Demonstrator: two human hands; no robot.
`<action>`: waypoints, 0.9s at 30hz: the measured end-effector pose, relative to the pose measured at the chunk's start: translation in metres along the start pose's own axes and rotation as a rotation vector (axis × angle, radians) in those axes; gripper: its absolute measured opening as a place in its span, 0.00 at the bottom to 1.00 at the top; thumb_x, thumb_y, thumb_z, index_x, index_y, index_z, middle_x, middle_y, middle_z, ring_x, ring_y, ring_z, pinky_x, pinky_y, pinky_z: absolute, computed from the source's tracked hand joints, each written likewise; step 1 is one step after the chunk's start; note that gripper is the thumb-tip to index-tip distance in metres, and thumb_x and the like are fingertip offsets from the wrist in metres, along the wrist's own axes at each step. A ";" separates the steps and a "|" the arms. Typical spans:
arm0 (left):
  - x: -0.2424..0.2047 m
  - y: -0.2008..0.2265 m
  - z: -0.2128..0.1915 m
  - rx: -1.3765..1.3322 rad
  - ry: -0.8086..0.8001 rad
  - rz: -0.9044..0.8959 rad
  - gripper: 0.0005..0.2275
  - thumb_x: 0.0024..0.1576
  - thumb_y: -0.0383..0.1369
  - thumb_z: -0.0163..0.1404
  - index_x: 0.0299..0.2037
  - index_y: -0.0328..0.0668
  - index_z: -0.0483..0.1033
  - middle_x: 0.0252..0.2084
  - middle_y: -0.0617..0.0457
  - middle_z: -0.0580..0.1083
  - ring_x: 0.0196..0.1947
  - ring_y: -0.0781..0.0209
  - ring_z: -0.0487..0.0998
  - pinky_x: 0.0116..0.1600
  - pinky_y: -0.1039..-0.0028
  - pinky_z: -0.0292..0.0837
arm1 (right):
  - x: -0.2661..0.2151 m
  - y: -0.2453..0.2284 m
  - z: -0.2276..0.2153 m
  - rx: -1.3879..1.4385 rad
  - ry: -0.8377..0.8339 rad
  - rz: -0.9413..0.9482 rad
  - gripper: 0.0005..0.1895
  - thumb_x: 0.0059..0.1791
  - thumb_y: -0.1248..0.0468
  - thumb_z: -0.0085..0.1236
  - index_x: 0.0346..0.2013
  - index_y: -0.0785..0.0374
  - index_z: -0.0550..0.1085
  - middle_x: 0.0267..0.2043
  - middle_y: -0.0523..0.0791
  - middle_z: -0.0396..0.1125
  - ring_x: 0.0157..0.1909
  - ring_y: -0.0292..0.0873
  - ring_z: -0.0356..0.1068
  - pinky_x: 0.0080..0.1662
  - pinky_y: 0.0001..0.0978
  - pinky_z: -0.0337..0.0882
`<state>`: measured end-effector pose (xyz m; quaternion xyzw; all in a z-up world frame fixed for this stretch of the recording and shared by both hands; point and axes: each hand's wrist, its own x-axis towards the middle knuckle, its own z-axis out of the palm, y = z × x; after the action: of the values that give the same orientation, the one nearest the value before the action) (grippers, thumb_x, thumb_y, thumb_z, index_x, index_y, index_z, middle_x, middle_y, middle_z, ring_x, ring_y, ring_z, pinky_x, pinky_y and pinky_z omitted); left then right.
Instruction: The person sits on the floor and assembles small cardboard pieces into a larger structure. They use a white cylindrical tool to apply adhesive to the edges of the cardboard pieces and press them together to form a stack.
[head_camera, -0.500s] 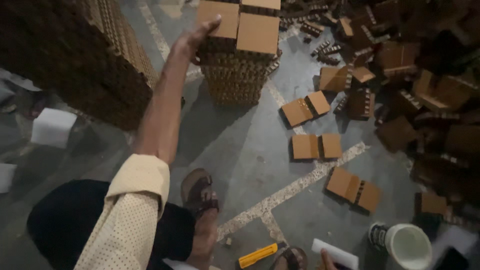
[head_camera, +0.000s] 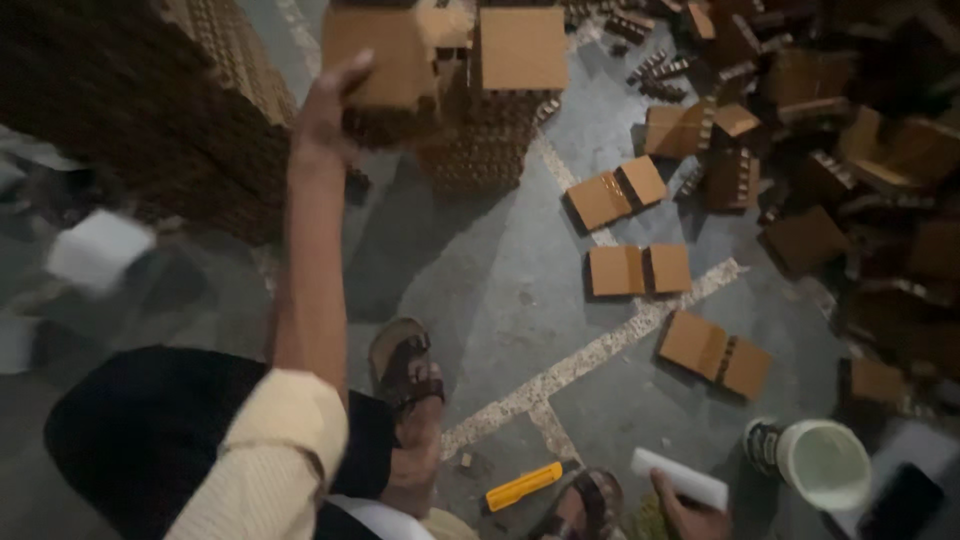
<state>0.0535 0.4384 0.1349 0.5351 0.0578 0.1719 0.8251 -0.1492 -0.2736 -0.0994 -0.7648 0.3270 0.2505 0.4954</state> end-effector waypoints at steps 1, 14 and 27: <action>-0.029 -0.008 0.001 -0.090 0.010 -0.037 0.27 0.59 0.41 0.59 0.63 0.29 0.68 0.56 0.37 0.71 0.58 0.43 0.77 0.60 0.58 0.80 | -0.006 0.006 0.000 -0.032 0.074 -0.062 0.21 0.42 0.58 0.73 0.41 0.70 0.77 0.39 0.50 0.75 0.41 0.46 0.76 0.45 0.41 0.75; -0.195 -0.286 0.015 0.340 0.357 -0.600 0.40 0.51 0.43 0.69 0.67 0.24 0.64 0.64 0.37 0.71 0.63 0.42 0.72 0.66 0.56 0.69 | -0.066 -0.012 0.004 -0.170 0.367 -0.363 0.22 0.45 0.58 0.72 0.45 0.70 0.77 0.41 0.49 0.75 0.42 0.44 0.75 0.45 0.34 0.73; -0.183 -0.228 0.111 1.410 0.192 -0.511 0.51 0.43 0.55 0.68 0.73 0.42 0.53 0.69 0.37 0.62 0.67 0.37 0.65 0.65 0.40 0.60 | -0.051 -0.062 -0.162 -0.243 0.919 -0.408 0.19 0.50 0.58 0.75 0.48 0.68 0.81 0.48 0.50 0.78 0.47 0.44 0.79 0.51 0.37 0.78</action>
<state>-0.0357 0.1958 -0.0410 0.8888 0.3479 -0.0567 0.2930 -0.1268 -0.3912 0.0358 -0.8962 0.3235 -0.1767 0.2468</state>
